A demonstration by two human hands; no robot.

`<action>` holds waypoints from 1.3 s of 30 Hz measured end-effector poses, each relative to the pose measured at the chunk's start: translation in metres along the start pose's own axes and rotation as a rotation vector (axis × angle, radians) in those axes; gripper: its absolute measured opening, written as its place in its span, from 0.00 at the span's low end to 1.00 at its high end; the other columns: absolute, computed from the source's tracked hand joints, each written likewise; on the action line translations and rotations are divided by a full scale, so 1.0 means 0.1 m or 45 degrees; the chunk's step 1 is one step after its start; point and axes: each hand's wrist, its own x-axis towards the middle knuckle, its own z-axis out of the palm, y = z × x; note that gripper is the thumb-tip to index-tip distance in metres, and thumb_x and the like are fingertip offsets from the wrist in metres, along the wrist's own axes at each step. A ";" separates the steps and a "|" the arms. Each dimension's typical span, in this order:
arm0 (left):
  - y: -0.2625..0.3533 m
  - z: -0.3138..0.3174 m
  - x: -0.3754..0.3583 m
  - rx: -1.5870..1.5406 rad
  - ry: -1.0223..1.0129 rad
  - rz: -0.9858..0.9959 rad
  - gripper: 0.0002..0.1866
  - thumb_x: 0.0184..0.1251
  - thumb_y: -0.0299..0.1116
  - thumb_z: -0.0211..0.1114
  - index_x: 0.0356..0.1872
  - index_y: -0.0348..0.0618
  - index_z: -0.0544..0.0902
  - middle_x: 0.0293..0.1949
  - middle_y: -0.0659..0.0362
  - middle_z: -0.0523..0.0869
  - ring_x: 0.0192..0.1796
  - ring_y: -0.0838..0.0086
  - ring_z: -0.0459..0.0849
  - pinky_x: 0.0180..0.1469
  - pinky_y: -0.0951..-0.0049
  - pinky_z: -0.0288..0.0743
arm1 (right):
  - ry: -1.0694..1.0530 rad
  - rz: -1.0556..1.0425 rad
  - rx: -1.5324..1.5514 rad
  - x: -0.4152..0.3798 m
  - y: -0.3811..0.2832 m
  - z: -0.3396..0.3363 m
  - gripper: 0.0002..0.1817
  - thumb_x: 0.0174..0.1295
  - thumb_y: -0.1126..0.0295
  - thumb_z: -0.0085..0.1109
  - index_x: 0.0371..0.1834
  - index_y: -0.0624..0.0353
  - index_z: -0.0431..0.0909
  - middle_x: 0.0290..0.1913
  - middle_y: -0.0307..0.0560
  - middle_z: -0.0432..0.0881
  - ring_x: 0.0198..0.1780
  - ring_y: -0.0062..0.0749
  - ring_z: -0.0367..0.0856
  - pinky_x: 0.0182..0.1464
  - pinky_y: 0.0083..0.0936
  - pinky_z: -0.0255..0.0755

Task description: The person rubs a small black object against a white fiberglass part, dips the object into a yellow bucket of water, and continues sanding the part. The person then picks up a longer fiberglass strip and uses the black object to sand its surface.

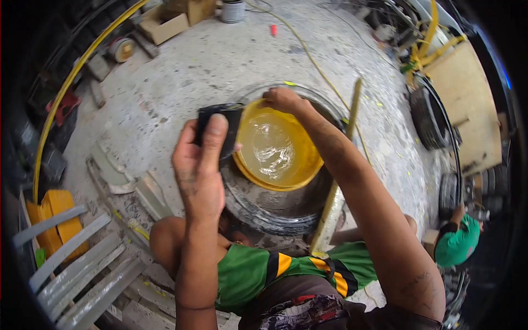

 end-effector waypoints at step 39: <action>0.08 0.13 0.13 0.090 0.154 0.169 0.19 0.79 0.49 0.70 0.48 0.41 0.85 0.42 0.59 0.89 0.42 0.76 0.88 0.41 0.71 0.84 | 0.096 0.584 -0.355 -3.44 0.29 -2.16 0.15 0.76 0.62 0.55 0.38 0.62 0.85 0.32 0.60 0.86 0.37 0.48 0.89 0.42 0.44 0.83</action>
